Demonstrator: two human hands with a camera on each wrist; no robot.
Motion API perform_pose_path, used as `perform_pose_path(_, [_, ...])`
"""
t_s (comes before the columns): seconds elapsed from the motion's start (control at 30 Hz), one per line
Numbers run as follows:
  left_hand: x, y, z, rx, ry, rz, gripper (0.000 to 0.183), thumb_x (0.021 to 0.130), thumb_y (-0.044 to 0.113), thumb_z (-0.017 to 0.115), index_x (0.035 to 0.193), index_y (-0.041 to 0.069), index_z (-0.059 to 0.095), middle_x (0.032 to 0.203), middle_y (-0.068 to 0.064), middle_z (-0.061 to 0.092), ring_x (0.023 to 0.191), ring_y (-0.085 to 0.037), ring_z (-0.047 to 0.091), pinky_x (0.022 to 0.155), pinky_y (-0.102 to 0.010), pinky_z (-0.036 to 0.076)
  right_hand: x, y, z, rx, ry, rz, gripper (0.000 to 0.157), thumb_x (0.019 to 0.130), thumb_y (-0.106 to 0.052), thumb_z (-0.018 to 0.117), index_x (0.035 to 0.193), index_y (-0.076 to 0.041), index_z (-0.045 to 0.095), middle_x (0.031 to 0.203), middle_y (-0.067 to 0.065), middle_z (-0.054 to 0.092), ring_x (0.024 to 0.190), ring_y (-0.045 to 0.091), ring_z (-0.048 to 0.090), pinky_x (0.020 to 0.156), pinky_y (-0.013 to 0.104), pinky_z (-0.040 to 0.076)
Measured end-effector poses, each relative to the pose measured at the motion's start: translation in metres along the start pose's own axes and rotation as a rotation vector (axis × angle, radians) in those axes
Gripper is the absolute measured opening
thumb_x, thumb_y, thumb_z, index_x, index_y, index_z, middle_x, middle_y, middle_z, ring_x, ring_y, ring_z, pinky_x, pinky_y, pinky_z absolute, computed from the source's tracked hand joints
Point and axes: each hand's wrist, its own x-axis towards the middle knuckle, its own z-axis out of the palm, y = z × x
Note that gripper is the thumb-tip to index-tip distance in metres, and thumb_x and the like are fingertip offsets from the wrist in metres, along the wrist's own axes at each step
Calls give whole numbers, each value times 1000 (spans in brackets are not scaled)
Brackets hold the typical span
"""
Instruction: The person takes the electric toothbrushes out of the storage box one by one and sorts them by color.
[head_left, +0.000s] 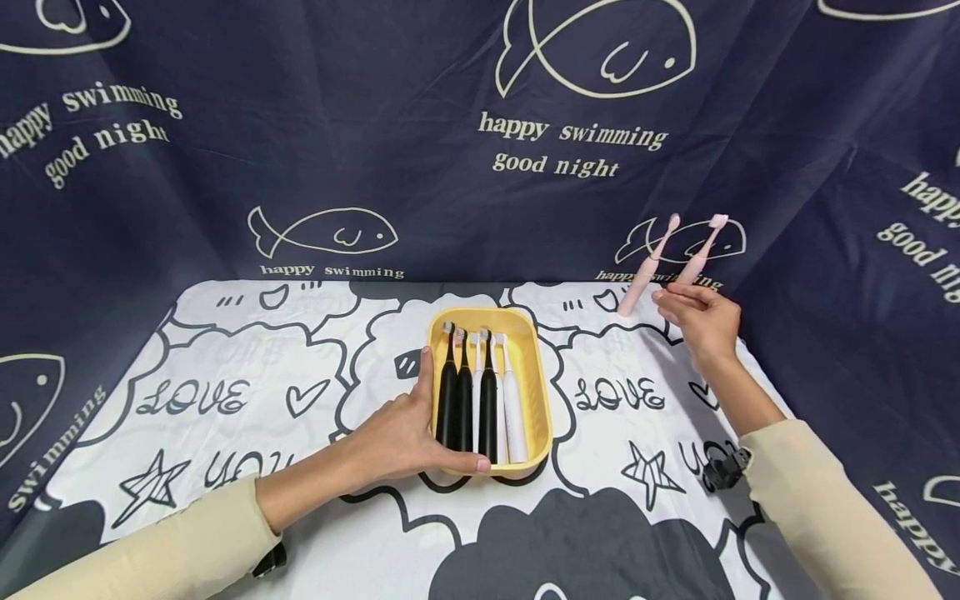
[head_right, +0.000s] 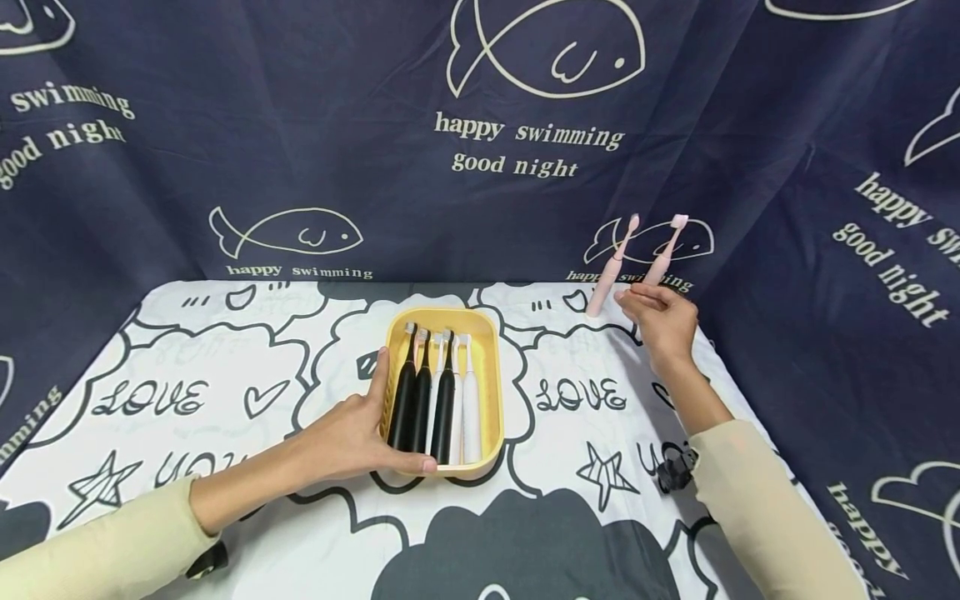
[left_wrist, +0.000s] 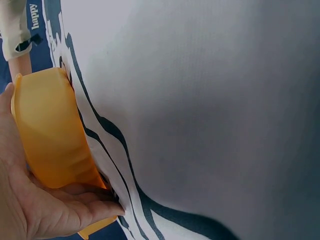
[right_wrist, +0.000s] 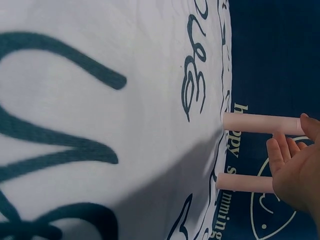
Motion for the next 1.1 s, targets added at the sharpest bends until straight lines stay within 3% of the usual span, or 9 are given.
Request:
perform_pose_path(0.33, [0, 1, -1, 7, -1, -5, 181, 57, 99, 88, 174, 29, -32, 140, -25, 72, 115, -20, 70, 107, -47, 59, -12, 7, 6, 27, -162, -18, 26, 98, 12, 79, 98, -14, 82, 85, -6, 85, 80, 5, 83, 80, 23, 66])
perform_pose_path(0.57, [0, 2, -1, 10, 1, -8, 181, 57, 98, 89, 174, 30, -31, 139, -25, 73, 115, -20, 70, 108, -48, 59, -25, 8, 18, -16, -264, 3, 15, 101, 7, 78, 116, 1, 79, 87, -7, 86, 83, 6, 84, 82, 23, 66])
perform_pose_path(0.8, [0, 3, -1, 7, 0, -9, 181, 57, 98, 89, 173, 30, -32, 139, -25, 73, 115, -20, 70, 108, -48, 59, -40, 4, 38, -64, -336, 6, 11, 102, 0, 81, 109, -9, 81, 91, -8, 86, 85, 7, 85, 85, 24, 66])
perform_pose_path(0.9, [0, 2, -1, 3, -2, -9, 181, 57, 98, 89, 173, 32, -33, 142, -25, 72, 117, -20, 69, 108, -48, 58, -46, 3, 47, -83, -360, -9, 13, 104, 0, 79, 116, 1, 78, 91, -8, 86, 86, 7, 85, 85, 24, 67])
perform_pose_path(0.97, [0, 2, -1, -1, -1, -9, 181, 57, 97, 89, 173, 32, -33, 142, -25, 71, 117, -20, 69, 109, -48, 58, -50, 4, 53, -88, -374, -16, 22, 104, 1, 78, 123, 10, 73, 91, -7, 86, 86, 8, 85, 85, 25, 67])
perform_pose_path(1.1, [0, 2, 0, -1, 0, -7, 181, 57, 98, 89, 173, 30, -32, 139, -24, 72, 114, -20, 69, 107, -48, 59, -57, 5, 65, -86, -407, -24, 29, 105, 1, 76, 128, 17, 68, 90, -7, 86, 86, 8, 85, 86, 26, 67])
